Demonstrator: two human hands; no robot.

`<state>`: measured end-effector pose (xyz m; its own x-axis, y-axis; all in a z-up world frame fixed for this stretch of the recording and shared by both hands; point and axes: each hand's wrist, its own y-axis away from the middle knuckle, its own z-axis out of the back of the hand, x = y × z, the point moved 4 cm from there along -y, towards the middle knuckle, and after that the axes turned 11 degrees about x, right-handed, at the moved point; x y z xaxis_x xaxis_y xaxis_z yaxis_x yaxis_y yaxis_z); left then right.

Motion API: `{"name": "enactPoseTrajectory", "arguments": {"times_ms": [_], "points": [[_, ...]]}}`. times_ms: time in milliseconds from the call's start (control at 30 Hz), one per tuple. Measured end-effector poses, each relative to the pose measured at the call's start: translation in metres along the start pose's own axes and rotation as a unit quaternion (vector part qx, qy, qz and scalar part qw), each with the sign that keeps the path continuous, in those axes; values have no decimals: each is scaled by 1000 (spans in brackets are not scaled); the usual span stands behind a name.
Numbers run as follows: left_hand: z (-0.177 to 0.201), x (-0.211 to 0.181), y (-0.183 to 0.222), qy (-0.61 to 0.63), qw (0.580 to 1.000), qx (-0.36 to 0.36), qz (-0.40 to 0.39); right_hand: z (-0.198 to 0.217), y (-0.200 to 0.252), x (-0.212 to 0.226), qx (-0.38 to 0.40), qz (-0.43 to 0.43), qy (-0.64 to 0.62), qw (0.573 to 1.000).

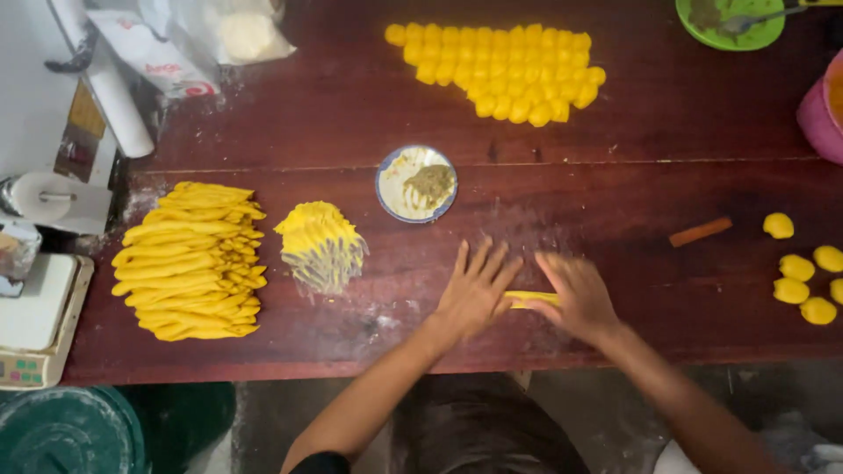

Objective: Shaping dough pieces and adding filling to prepare pastries.

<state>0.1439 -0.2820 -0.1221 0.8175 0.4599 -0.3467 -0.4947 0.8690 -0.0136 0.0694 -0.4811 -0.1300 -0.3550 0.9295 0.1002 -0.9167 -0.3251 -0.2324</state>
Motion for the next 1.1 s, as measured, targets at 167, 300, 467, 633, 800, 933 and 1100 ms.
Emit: {"name": "enactPoseTrajectory", "arguments": {"times_ms": [167,300,467,633,800,933,1100], "points": [[-11,13,-15,-45,998,47,19,19,-33,-2,-7,48,3,999],[-18,6,-1,-78,995,52,46,10,-28,-8,11,68,-46,997],[-11,6,-10,-145,985,29,90,-4,-30,-25,5,62,-32,998],[10,8,-6,-189,967,35,166,33,-25,3,20,106,33,994],[-26,-38,42,-126,979,-2,157,21,49,27,57,151,-40,986],[-25,-56,42,-125,978,-70,154,14,42,13,-1,120,-99,988],[-22,-57,22,-161,952,-183,186,32,12,31,-56,87,42,994]]}}
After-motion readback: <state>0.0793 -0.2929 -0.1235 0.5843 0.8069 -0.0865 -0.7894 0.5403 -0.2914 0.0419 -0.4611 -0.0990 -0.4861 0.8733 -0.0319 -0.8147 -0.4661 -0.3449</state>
